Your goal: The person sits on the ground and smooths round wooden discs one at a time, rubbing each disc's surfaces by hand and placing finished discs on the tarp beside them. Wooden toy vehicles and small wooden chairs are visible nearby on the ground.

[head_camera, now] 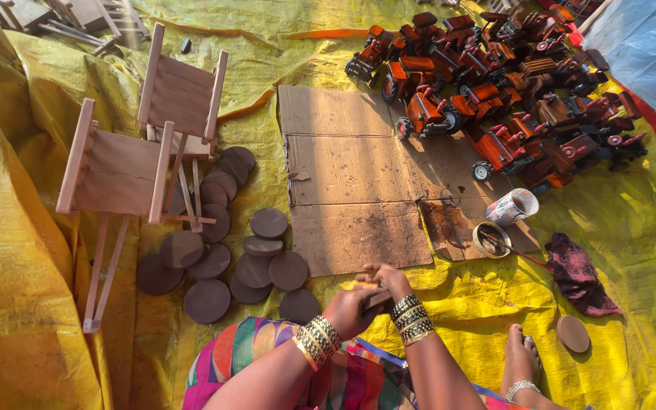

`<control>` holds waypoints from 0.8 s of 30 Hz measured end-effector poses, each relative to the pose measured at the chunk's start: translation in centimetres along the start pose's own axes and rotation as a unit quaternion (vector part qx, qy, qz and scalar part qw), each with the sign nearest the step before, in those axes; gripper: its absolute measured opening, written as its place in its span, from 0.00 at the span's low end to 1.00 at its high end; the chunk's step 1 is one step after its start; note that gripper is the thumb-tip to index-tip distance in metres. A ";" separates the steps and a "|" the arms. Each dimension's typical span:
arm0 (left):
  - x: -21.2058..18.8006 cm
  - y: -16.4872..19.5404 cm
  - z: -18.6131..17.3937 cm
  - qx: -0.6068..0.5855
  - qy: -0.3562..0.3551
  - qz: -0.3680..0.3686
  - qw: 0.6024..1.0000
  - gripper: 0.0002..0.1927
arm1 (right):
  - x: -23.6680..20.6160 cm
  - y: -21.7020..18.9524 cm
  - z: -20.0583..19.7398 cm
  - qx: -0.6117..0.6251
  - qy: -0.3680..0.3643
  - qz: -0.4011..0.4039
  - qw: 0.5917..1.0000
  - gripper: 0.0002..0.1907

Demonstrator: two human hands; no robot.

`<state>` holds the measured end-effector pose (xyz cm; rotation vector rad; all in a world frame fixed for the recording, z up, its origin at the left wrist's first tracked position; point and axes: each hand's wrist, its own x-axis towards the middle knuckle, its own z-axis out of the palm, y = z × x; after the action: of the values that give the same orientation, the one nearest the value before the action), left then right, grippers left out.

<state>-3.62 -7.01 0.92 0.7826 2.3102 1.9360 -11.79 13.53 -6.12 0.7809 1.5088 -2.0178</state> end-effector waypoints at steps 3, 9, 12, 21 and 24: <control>0.3 -0.9 0.1 0.072 -0.020 -0.034 0.997 0.17 | -1.1 0.5 1.8 -0.055 0.067 -0.174 0.981 0.20; 0.3 -1.0 0.0 0.039 -0.012 -0.118 0.992 0.16 | -1.8 0.5 3.9 -0.233 0.088 -0.440 0.863 0.17; 0.1 0.2 -0.2 0.030 0.003 -0.091 0.995 0.18 | -0.7 0.2 2.2 -0.058 0.054 -0.201 0.976 0.14; -0.1 1.2 -0.6 0.007 -0.005 0.062 0.998 0.21 | -0.5 3.3 -0.5 0.268 -0.153 0.013 0.951 0.25; 0.0 -0.4 0.0 0.084 -0.008 0.015 0.996 0.19 | -1.8 0.2 0.5 0.138 -0.010 -0.025 0.990 0.24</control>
<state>-3.71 -7.05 0.58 0.8461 2.4898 1.7560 -10.44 13.09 -4.85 0.8308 1.2652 -2.2967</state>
